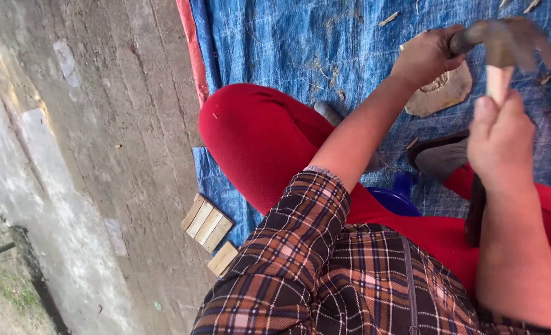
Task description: Using a hammer and a chisel to carve a design or shape into a small piece of wood while sitting on a tarp.
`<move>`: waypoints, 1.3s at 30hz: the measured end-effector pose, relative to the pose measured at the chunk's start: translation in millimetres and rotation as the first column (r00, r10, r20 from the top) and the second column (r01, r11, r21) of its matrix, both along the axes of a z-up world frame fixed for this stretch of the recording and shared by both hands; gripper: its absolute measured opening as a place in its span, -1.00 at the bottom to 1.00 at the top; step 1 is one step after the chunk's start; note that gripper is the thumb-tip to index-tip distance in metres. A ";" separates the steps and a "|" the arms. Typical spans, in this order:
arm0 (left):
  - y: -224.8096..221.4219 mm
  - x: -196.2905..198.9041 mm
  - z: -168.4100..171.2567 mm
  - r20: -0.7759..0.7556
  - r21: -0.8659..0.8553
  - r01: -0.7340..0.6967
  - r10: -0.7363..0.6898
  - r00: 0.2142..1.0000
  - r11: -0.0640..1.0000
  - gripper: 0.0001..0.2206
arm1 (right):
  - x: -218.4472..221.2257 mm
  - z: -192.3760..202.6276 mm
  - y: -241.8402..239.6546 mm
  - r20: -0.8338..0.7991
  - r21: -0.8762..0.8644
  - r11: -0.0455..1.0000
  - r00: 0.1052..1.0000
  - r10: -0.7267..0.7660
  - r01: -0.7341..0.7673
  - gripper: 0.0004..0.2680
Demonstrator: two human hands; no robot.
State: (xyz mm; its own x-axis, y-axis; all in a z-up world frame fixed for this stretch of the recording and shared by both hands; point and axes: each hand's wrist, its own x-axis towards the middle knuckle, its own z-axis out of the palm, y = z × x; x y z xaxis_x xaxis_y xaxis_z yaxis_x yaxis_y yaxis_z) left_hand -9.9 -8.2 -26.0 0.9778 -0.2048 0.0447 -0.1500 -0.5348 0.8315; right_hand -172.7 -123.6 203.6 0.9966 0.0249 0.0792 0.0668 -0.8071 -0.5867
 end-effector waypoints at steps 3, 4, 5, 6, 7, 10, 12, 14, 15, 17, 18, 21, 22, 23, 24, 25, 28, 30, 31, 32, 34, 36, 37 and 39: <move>-0.7 11.3 -9.2 0.035 0.032 -0.028 0.026 0.999 0.999 -0.69 | -5.3 -11.5 -19.5 -0.116 0.201 0.976 0.992 -0.057 0.080 -0.82; -2.2 5.7 -13.2 0.073 0.063 -0.053 0.048 0.996 0.997 -0.71 | -14.7 -8.5 -24.3 -0.165 0.443 0.888 0.985 -0.052 0.122 -0.79; -2.1 7.9 -11.4 0.081 0.062 -0.041 0.036 0.996 0.997 -0.71 | -30.4 -36.3 -50.9 -0.157 0.444 0.887 0.985 -0.064 0.129 -0.79; -1.9 10.7 -8.8 0.071 0.038 -0.021 0.018 0.997 0.999 -0.69 | -45.7 -63.5 -77.1 -0.259 0.489 0.829 0.953 -0.160 0.272 -0.82; -0.5 0.8 -8.0 0.041 0.014 -0.010 0.009 0.999 1.000 -0.66 | -68.5 -87.5 -104.0 -0.382 0.508 0.756 0.895 -0.231 0.412 -0.81; -1.8 2.4 3.0 -0.015 0.056 -0.071 0.072 0.997 0.996 -0.75 | -42.0 31.7 -17.8 0.194 0.183 0.970 0.973 0.124 -0.159 -0.77; -4.4 7.4 -0.2 -0.001 0.033 -0.066 0.066 0.998 0.997 -0.73 | -5.8 31.0 3.3 0.182 0.185 0.972 0.977 0.112 -0.145 -0.80; -3.4 -0.9 -3.5 -0.003 0.013 -0.059 0.059 0.998 0.998 -0.72 | 4.4 15.4 11.6 0.155 0.194 0.973 0.983 0.099 -0.128 -0.80; -3.9 0.9 -3.5 0.045 0.073 -0.048 0.045 0.998 0.996 -0.73 | 2.9 -1.4 7.8 0.036 0.147 0.988 0.998 0.045 -0.050 -0.87; -7.8 8.4 -8.1 0.086 0.133 -0.047 0.035 0.996 0.990 -0.75 | 8.8 -4.5 3.4 -0.088 0.091 0.996 0.996 -0.008 0.016 -0.87; -11.1 12.7 -13.6 0.079 0.079 -0.077 0.071 0.994 0.994 -0.70 | 14.5 8.3 3.1 -0.151 0.278 0.958 0.988 -0.026 0.067 -0.80; -5.1 -5.7 -9.9 0.089 0.051 -0.045 0.041 0.995 0.998 -0.70 | -15.9 25.7 -8.2 -0.211 0.488 0.864 0.977 -0.025 0.127 -0.69; -3.7 -0.2 0.4 0.120 0.069 0.002 -0.010 0.993 0.998 -0.72 | -20.5 31.8 -16.4 -0.189 0.511 0.853 0.982 -0.011 0.108 -0.67; -5.5 -3.0 -4.6 0.109 0.068 -0.001 -0.007 0.994 0.998 -0.72 | -34.6 20.2 -27.7 -0.199 0.509 0.853 0.980 -0.008 0.111 -0.67; -7.1 -6.8 -9.8 0.071 0.043 -0.004 0.001 0.997 0.999 -0.75 | -49.8 8.6 -38.8 -0.264 0.389 0.909 0.963 -0.049 0.152 -0.81; -9.5 1.4 -12.3 0.051 0.016 -0.008 0.007 0.999 1.000 -0.77 | -57.7 -3.7 -50.3 -0.303 0.262 0.948 0.948 -0.098 0.182 -0.69; -7.6 -1.9 -6.6 0.093 0.007 0.011 -0.012 0.996 1.000 -0.71 | -7.6 -4.1 -9.4 0.073 0.179 0.983 0.997 0.034 -0.046 -0.79; -5.6 -0.6 -5.7 0.087 0.013 0.014 -0.015 0.996 1.000 -0.66 | 5.6 -14.7 -5.0 0.042 0.060 0.997 0.998 0.039 -0.041 -0.84; -6.3 2.1 -6.9 0.079 0.020 0.023 -0.024 0.997 1.000 -0.61 | 12.5 -22.4 -3.8 0.009 -0.057 0.998 0.999 0.031 -0.031 -0.86; -12.4 13.8 -15.5 0.095 0.016 0.023 -0.024 0.995 1.000 -0.61 | 16.4 -7.1 -3.9 0.025 -0.062 0.998 0.999 0.031 -0.029 -0.86; -12.9 1.1 -36.7 0.054 0.049 0.054 -0.056 0.997 0.997 -0.56 | 6.9 28.8 1.5 -0.161 0.319 0.946 0.987 -0.010 0.062 -0.86; -9.9 -7.4 -13.5 0.045 0.025 0.059 -0.060 0.997 0.998 -0.64 | -9.3 52.5 8.6 -0.151 0.398 0.910 0.987 -0.061 0.117 -0.81; -4.9 -7.1 1.2 0.029 0.008 0.036 -0.036 0.999 0.999 -0.72 | -10.3 67.8 12.3 -0.149 0.481 0.865 0.986 -0.081 0.144 -0.77; -8.5 -2.3 -3.0 0.044 0.024 0.022 -0.023 0.999 0.999 -0.72 | -22.9 55.1 4.6 -0.108 0.510 0.849 0.989 -0.097 0.139 -0.73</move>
